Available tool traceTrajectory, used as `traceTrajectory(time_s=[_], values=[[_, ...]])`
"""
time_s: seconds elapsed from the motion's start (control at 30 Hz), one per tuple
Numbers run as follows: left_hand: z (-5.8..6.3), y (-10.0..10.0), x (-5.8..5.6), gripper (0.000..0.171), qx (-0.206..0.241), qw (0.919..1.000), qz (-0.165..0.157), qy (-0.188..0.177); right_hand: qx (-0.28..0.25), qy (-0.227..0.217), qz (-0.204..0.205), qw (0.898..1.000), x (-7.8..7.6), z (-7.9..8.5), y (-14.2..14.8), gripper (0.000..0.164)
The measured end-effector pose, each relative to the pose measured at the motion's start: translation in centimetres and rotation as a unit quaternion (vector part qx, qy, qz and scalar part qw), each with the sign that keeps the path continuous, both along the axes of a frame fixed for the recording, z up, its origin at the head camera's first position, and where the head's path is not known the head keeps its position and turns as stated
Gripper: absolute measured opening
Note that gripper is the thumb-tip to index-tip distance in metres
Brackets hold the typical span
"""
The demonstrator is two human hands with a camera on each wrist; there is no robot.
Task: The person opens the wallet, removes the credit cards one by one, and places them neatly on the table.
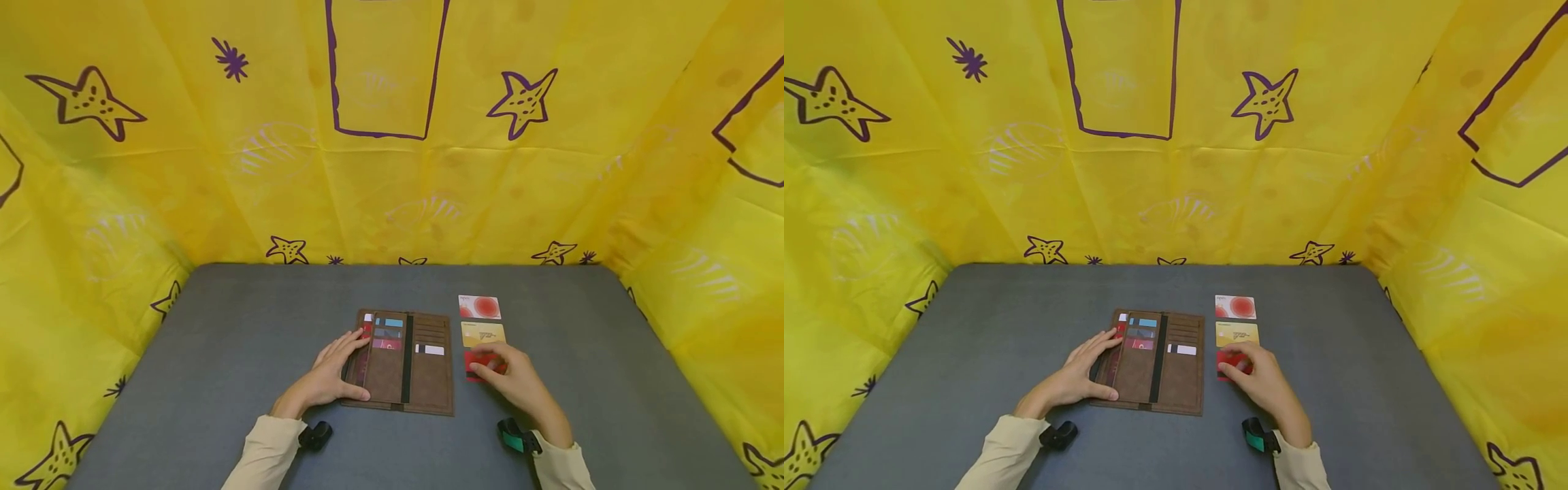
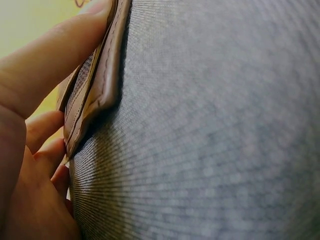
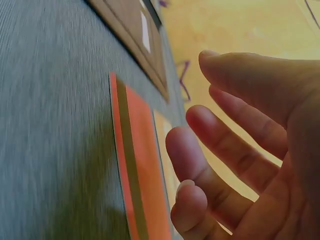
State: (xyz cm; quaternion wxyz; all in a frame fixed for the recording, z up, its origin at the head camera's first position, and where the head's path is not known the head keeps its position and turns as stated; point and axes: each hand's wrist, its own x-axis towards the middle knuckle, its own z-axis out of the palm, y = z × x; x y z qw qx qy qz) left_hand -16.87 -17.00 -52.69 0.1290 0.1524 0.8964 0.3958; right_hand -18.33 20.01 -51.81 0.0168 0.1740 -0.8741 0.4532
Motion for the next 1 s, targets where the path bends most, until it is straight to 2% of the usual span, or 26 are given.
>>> traceTrajectory(time_s=[0.33, 1.0], values=[[0.1, -0.2, 0.1, 0.095, -0.002, 1.0000, 0.001, 0.001, 0.054, -0.004, 0.087, 0.995, -1.2, 0.4, -4.1, 0.022], [0.1, 0.0, 0.0, 0.095, 0.000, 1.0000, -0.002, 0.000, 0.119, 0.018, 0.110, 0.987, -3.8, 0.6, -6.7, 0.016]])
